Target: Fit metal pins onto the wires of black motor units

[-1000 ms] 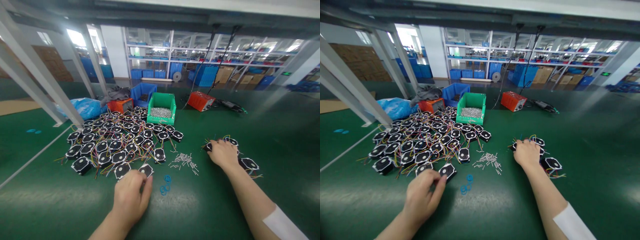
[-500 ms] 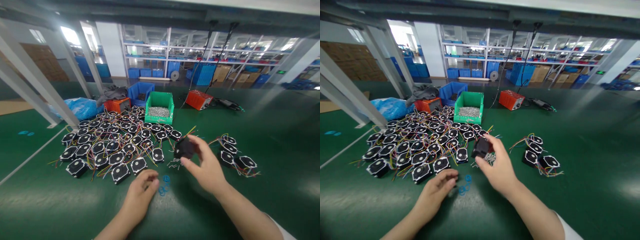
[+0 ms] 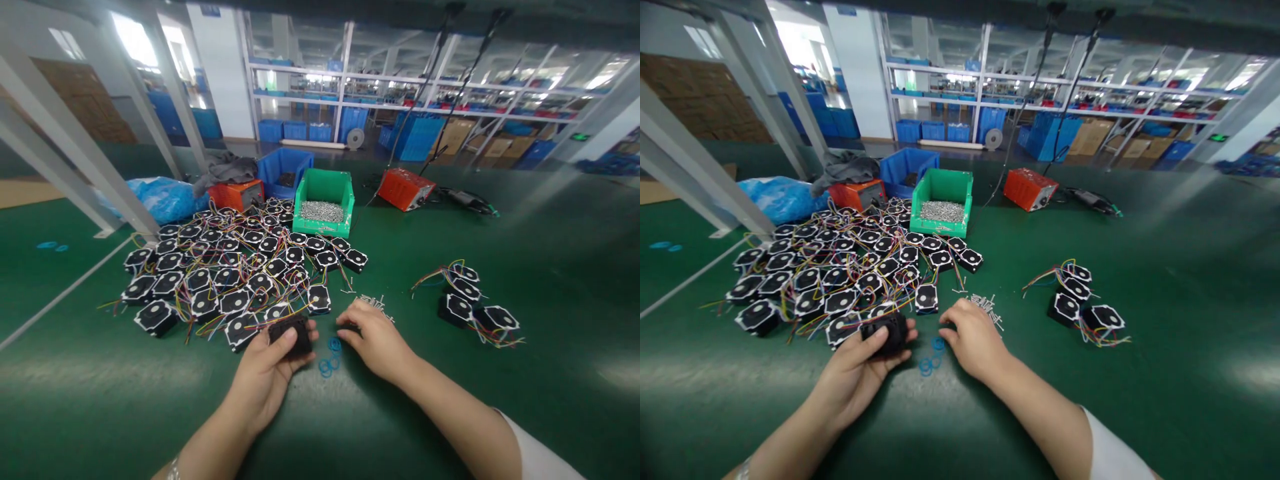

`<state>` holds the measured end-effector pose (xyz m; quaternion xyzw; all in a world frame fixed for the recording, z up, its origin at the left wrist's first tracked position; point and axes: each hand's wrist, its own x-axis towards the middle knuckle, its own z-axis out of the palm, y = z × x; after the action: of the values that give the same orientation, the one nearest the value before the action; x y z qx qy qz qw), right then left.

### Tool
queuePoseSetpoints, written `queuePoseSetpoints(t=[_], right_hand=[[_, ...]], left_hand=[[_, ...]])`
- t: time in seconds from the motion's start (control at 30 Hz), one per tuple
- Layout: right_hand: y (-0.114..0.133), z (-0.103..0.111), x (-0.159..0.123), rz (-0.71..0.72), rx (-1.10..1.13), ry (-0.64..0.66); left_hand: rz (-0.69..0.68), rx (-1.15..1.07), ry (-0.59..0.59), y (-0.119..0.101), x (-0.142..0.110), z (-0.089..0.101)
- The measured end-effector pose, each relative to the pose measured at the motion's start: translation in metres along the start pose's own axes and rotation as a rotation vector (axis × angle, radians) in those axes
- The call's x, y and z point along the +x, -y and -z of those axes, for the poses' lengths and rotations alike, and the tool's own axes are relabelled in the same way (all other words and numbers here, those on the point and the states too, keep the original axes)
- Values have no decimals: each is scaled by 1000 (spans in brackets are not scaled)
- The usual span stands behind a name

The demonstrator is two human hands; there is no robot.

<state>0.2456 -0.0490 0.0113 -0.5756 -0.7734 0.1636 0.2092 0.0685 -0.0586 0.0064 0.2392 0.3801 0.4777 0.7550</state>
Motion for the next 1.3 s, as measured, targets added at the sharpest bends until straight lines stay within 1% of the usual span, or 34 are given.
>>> queuePoseSetpoints(t=[0.07, 0.13, 0.2, 0.3, 0.37, 0.43, 0.53, 0.6, 0.7, 0.83, 0.9, 0.97, 1.03, 1.07, 1.13, 1.17, 1.23, 1.3], right_hand=[[-4, -6, 1, 25, -118, 82], [-4, -10, 1, 44, -168, 116], [-2, -10, 1, 43, -165, 127], [2, -3, 0, 21, -102, 143], [7, 5, -1, -8, -24, 117], [17, 12, -5, -25, 89, 46], [32, 14, -13, 25, 203, -65], [39, 10, -16, 80, 186, -114], [42, -1, -19, 128, 108, -157], [43, -12, -21, 180, 37, -194], [44, -14, -21, 198, 28, -203], [45, -10, -20, 218, 59, -190], [41, 2, -16, 207, 99, -185], [36, 10, -13, 176, 102, -181], [20, 30, -7, 59, 30, -134], [10, 40, -4, -13, -45, -64], [-11, 57, 1, -158, -258, 133], [-27, 67, 2, -275, -477, 322]], left_hand=[[24, 45, -20, 2, 0, -1], [72, 87, -15, 5, -1, -3], [100, 110, -1, 9, -2, -5], [89, 111, 23, 14, -3, -7], [79, 97, 36, 17, -3, -7], [83, 80, 45, 19, -3, -8], [84, 44, 81, 21, -5, -10], [67, 13, 121, 23, -7, -11], [45, -20, 159, 25, -11, -14], [54, -29, 159, 27, -12, -15], [48, -20, 145, 26, -12, -15], [49, 7, 111, 25, -10, -14], [60, 55, 70, 23, -8, -13], [63, 83, 52, 22, -8, -12], [57, 126, 31, 21, -7, -10], [50, 139, 27, 20, -7, -9], [44, 141, 23, 19, -6, -8], [56, 119, 36, 18, -6, -8]])
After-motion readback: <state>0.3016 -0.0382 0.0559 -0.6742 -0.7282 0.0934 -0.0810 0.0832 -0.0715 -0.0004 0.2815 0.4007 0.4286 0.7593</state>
